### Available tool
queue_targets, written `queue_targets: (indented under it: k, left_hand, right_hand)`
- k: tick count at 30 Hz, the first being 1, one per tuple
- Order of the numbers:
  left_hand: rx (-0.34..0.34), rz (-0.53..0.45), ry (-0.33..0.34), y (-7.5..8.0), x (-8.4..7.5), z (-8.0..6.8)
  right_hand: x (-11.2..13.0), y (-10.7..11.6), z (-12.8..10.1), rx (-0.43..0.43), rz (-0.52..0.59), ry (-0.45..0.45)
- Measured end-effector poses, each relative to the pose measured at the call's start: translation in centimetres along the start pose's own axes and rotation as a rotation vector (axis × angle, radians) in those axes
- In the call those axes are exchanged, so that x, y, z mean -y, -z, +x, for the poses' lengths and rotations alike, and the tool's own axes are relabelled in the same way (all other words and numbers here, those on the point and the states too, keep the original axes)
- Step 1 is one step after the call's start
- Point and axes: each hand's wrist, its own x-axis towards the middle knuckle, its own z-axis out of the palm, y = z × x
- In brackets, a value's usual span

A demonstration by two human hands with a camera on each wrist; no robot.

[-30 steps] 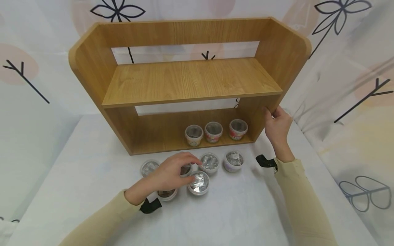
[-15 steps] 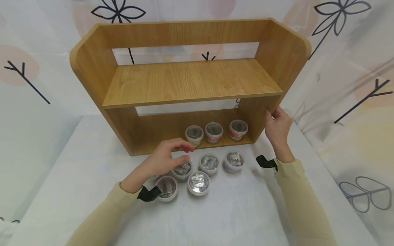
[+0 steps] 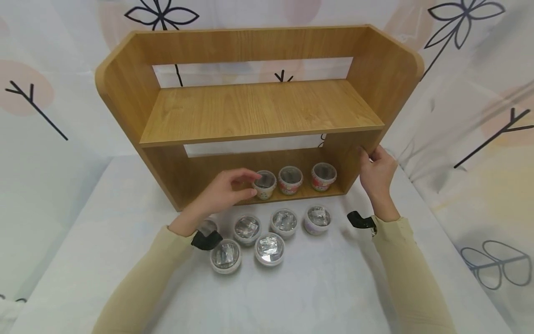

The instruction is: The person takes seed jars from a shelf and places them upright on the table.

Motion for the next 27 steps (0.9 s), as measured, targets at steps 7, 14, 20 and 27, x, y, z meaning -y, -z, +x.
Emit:
queue_targets:
  k: [7, 14, 20, 27]
  left_hand:
    - [0.023, -0.011, 0.086, 0.6, 0.6, 1.7]
    - [0.047, -0.058, 0.186, 0.8, 1.0, 3.6]
    - [0.110, -0.058, 0.155, 0.6, 1.7, 5.1]
    - [0.157, -0.091, 0.189, 0.2, 3.0, 6.0]
  right_hand:
    - [0.0, -0.1, -0.1, 0.004, -0.004, -0.014]
    - [0.0, -0.1, 0.1, -0.013, -0.007, -0.020]
    - [0.0, 0.0, 0.1, -0.018, 0.002, -0.022]
    - [0.1, -0.1, 0.0, -0.008, 0.005, -0.032]
